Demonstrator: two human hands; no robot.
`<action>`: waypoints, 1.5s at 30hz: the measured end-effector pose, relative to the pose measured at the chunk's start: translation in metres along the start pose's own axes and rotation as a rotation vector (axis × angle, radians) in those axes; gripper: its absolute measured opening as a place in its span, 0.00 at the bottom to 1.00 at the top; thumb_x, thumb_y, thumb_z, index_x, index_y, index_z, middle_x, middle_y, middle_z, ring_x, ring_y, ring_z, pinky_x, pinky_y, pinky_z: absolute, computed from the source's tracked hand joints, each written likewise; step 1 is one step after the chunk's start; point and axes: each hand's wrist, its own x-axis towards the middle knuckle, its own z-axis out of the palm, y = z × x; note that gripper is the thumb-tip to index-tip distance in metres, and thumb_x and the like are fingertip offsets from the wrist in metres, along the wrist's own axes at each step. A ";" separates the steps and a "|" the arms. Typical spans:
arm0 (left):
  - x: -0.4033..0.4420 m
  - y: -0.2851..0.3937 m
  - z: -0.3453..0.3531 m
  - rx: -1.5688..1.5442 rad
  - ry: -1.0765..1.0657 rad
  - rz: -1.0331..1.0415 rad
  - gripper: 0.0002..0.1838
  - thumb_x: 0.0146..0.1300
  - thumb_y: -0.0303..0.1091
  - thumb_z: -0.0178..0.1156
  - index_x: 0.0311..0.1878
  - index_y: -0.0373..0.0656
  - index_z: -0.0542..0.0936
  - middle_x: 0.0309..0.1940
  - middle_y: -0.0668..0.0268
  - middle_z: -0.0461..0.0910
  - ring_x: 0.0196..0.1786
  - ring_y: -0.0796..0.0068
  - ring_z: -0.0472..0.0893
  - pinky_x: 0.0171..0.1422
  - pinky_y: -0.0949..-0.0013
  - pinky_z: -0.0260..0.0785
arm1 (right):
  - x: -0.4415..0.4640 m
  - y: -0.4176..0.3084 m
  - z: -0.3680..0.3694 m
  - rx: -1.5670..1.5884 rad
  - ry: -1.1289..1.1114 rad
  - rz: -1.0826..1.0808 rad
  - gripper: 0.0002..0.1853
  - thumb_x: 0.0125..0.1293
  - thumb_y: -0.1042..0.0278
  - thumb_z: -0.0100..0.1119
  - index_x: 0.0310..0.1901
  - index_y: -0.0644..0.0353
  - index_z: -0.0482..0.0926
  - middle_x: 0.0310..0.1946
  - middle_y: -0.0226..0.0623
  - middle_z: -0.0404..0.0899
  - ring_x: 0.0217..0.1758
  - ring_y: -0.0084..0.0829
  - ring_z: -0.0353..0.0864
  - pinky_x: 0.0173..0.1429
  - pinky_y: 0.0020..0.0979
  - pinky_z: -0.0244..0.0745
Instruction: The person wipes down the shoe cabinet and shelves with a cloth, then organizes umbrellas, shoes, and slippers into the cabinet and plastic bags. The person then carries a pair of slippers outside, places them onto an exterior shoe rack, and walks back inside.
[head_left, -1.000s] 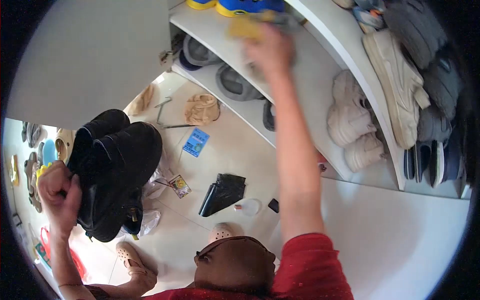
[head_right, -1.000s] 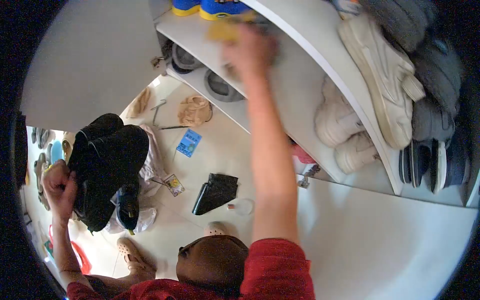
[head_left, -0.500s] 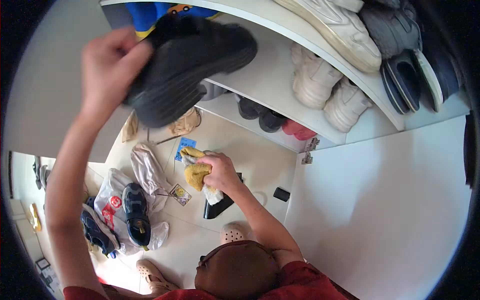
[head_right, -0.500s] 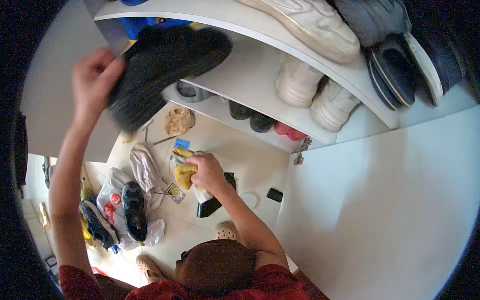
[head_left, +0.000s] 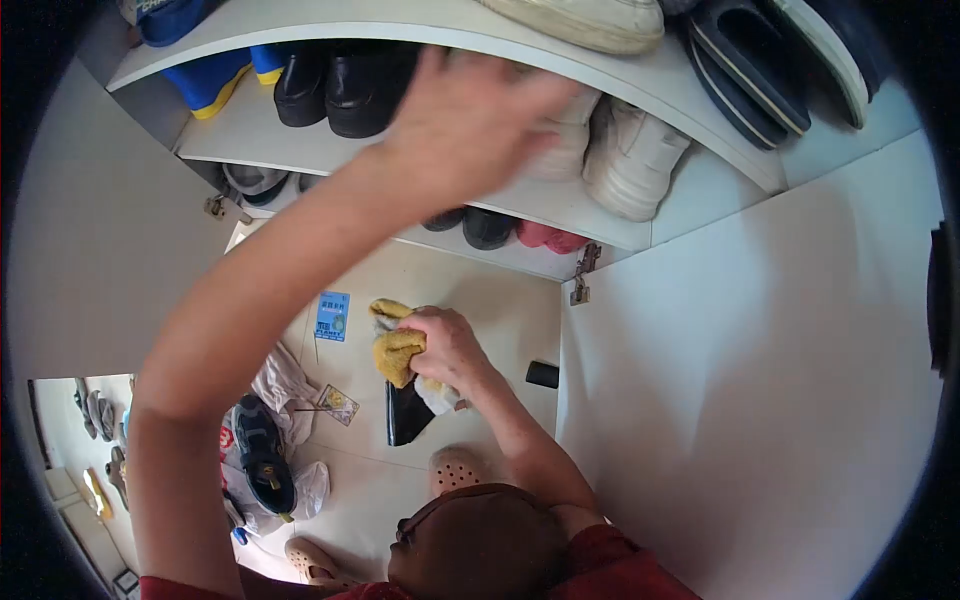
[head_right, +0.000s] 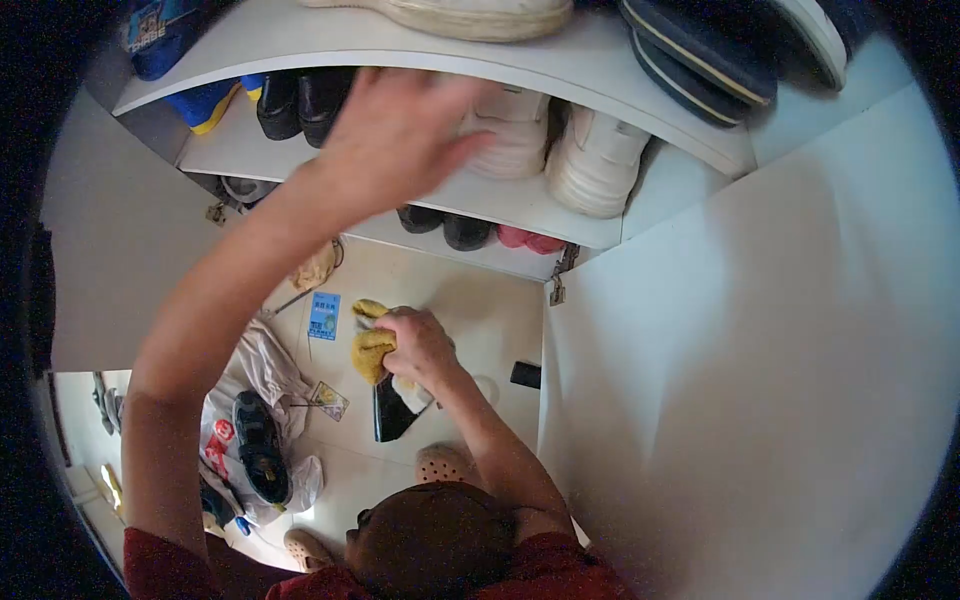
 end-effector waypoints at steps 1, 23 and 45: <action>0.014 0.016 0.007 -0.040 -0.111 -0.049 0.24 0.58 0.50 0.64 0.54 0.49 0.78 0.46 0.50 0.79 0.54 0.52 0.76 0.61 0.51 0.64 | -0.004 0.000 -0.005 -0.070 0.041 -0.001 0.20 0.41 0.78 0.61 0.41 0.60 0.82 0.45 0.44 0.81 0.49 0.47 0.79 0.57 0.41 0.73; -0.118 0.012 -0.242 -0.494 -0.697 -0.334 0.15 0.23 0.33 0.63 0.20 0.44 0.71 0.27 0.60 0.64 0.32 0.54 0.67 0.38 0.58 0.55 | -0.027 -0.127 -0.168 -0.503 0.913 -0.236 0.22 0.39 0.74 0.62 0.42 0.61 0.82 0.41 0.46 0.80 0.44 0.48 0.78 0.50 0.45 0.74; -0.258 0.033 -0.329 -0.298 -1.016 -0.901 0.20 0.34 0.38 0.72 0.21 0.40 0.69 0.22 0.58 0.67 0.32 0.51 0.69 0.41 0.56 0.58 | 0.031 -0.078 -0.012 -0.371 0.224 -0.519 0.15 0.38 0.72 0.67 0.33 0.48 0.85 0.39 0.28 0.81 0.42 0.39 0.77 0.47 0.39 0.73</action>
